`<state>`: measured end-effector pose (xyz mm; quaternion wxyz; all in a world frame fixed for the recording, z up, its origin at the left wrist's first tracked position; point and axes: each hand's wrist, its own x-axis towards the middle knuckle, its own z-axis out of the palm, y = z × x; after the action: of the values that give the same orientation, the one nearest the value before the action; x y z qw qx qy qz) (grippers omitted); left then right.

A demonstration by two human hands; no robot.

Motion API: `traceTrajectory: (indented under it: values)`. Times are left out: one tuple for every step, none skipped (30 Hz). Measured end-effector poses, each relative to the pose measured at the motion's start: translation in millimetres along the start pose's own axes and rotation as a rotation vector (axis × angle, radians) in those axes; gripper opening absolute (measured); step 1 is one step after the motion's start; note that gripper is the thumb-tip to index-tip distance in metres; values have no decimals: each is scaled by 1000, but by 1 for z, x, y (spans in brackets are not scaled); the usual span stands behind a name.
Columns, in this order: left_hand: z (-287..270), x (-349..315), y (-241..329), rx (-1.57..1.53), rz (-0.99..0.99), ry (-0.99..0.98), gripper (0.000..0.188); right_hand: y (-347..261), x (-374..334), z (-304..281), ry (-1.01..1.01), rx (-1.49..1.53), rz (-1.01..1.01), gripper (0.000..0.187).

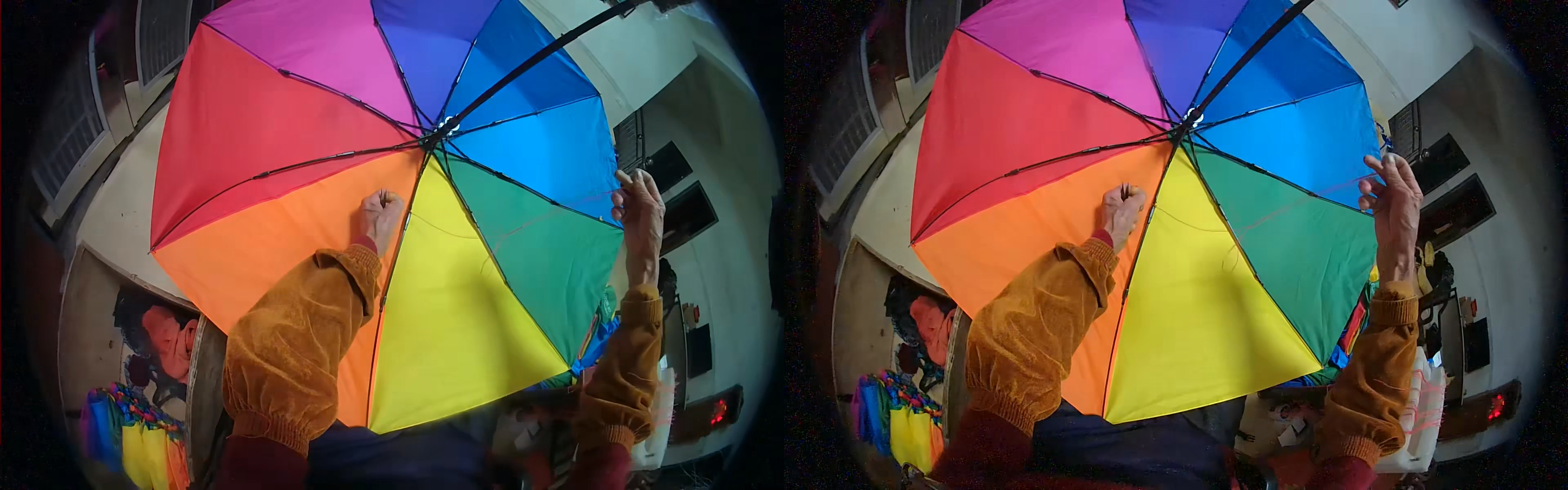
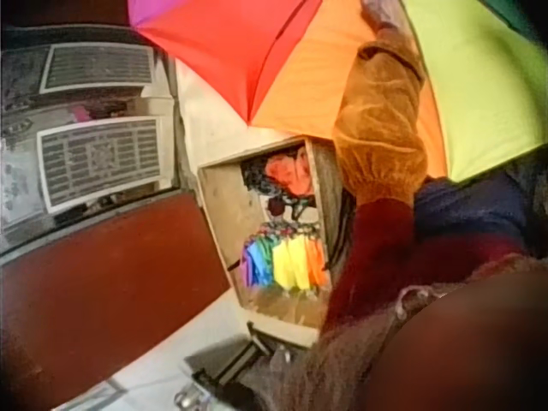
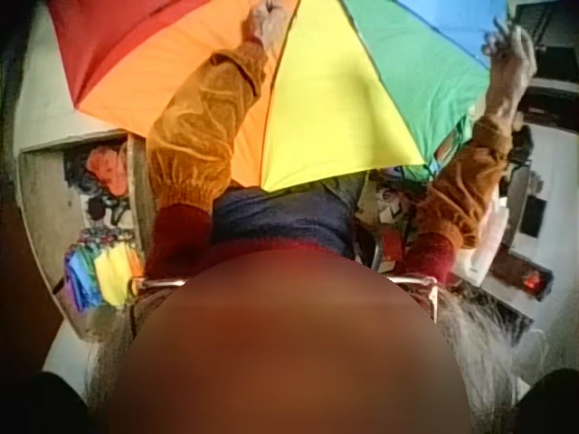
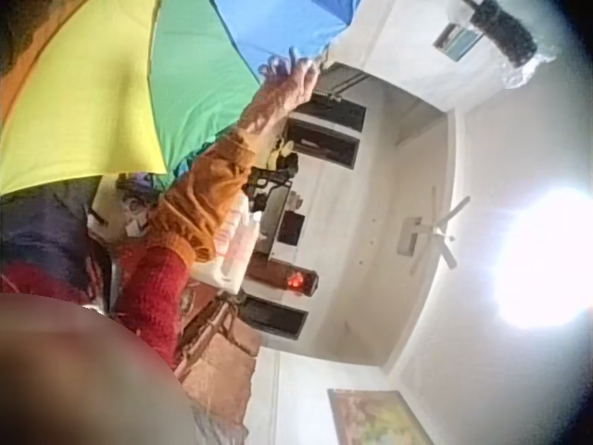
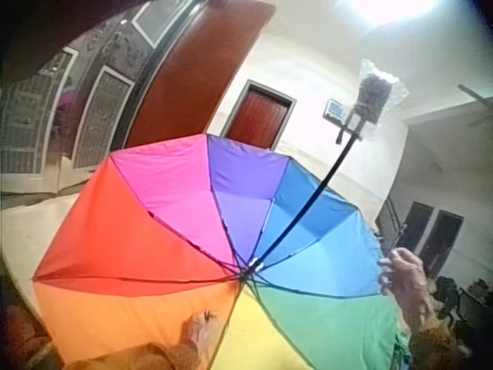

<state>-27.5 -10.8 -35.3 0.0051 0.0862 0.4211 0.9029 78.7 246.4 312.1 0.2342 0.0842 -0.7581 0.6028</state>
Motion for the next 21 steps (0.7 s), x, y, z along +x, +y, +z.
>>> traceTrajectory:
  values:
    - [8, -4, 2, 56, 33, 46, 23, -1, 2, -9, -50, 130, 34, 22]
    - [17, -9, 2, 111, 61, 94, 22, 2, 4, -20, -101, 258, 73, 22]
    - [18, -13, 5, 172, 94, 149, 21, -2, 10, -38, -102, 264, 76, 22]
    - [16, -14, 6, 177, 93, 151, 21, -8, 17, -62, -156, 332, 42, 21]
    - [11, -12, 4, 86, 55, 122, 20, -12, 18, -71, -208, 401, 9, 20]
    - [6, -10, 3, -5, 16, 93, 19, -8, 17, -77, -208, 406, 13, 20]
    - [1, -7, -1, -99, -21, 59, 18, -7, 13, -78, -154, 301, -36, 20]
    - [-4, -3, -5, -96, -22, 60, 18, -5, 10, -79, -100, 195, -84, 20]
    - [-9, 0, -8, -2, -24, 98, 17, -4, 9, -78, -46, 90, -132, 20]
    - [-16, 2, -10, 96, -27, 141, 17, -3, 10, -73, -48, 97, -127, 20]
    - [-23, 2, -11, 195, -29, 186, 16, -1, 14, -64, -18, 149, -121, 19]
    - [-7, 3, -11, 184, -38, 170, 16, -5, 19, -62, 28, 174, -122, 18]
    - [19, -3, -1, 385, 130, 145, 16, -6, 24, -61, 72, 206, -127, 17]
    - [44, -9, 9, 582, 300, 119, 16, -6, 30, -62, 80, 195, -132, 17]
    - [49, -16, 18, 796, 474, 110, 16, -2, 37, -56, 81, 194, -134, 16]
    - [45, -17, 18, 805, 474, 117, 16, 2, 43, -50, 82, 194, -134, 15]
    - [42, -17, 17, 801, 446, 97, 15, 5, 49, -45, 87, 185, -133, 14]
    - [39, -16, 16, 798, 417, 77, 15, 12, 55, -41, 86, 187, -126, 14]
    - [35, -15, 15, 796, 388, 58, 15, 26, 61, -36, 41, 139, -119, 13]
    - [34, -18, 22, 804, 384, 65, 15, 42, 66, -31, -7, 96, -113, 13]
    - [36, -20, 32, 599, 185, 125, 16, 58, 69, -28, -49, 46, -109, 13]
